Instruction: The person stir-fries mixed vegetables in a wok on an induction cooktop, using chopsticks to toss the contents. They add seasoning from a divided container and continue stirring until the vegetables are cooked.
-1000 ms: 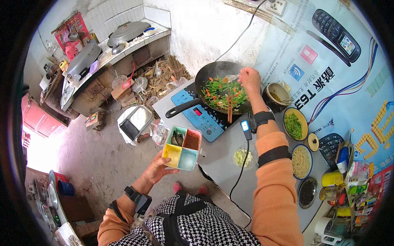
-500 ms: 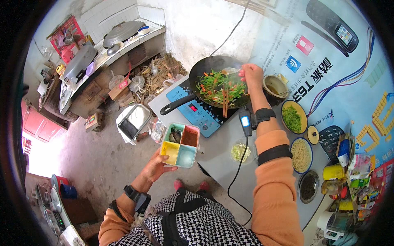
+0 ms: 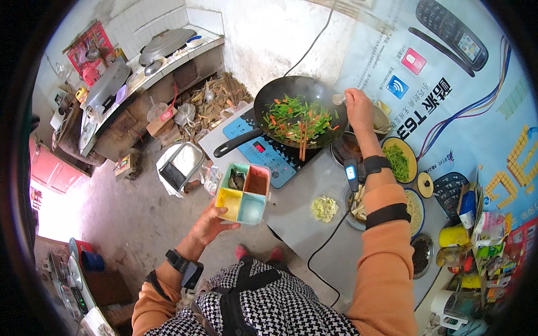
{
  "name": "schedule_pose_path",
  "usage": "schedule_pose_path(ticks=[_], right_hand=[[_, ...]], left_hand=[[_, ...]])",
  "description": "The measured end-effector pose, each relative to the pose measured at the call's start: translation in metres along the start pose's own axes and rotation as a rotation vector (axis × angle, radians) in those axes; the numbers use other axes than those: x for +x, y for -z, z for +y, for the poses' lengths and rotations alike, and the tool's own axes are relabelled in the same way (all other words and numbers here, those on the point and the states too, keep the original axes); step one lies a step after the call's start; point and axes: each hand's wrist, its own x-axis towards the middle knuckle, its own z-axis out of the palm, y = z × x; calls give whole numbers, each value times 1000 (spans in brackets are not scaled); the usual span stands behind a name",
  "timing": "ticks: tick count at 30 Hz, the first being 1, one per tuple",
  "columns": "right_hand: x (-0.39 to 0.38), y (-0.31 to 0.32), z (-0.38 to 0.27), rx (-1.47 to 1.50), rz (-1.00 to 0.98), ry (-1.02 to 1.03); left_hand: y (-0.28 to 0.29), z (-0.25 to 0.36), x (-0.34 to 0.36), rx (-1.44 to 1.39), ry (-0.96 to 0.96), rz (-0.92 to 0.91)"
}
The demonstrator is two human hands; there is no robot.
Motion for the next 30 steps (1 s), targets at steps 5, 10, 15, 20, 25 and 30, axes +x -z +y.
schedule_pose_path(ticks=[5,10,15,20,25,30], right_hand=[[-12,16,-41,392,-228,-272],[-69,33,-124,846,-571,-246],[-109,39,-171,796,-680,-80],[-124,37,-177,574,-650,161],[-136,25,-168,587,-745,145],[-143,20,-157,830,-900,-277]], left_hand=[[-7,7,7,30,-36,4],[-17,12,8,67,-51,17],[-25,16,10,66,-93,19],[-30,19,9,94,-121,51],[-33,20,9,92,-120,41],[-32,17,9,93,-105,50]])
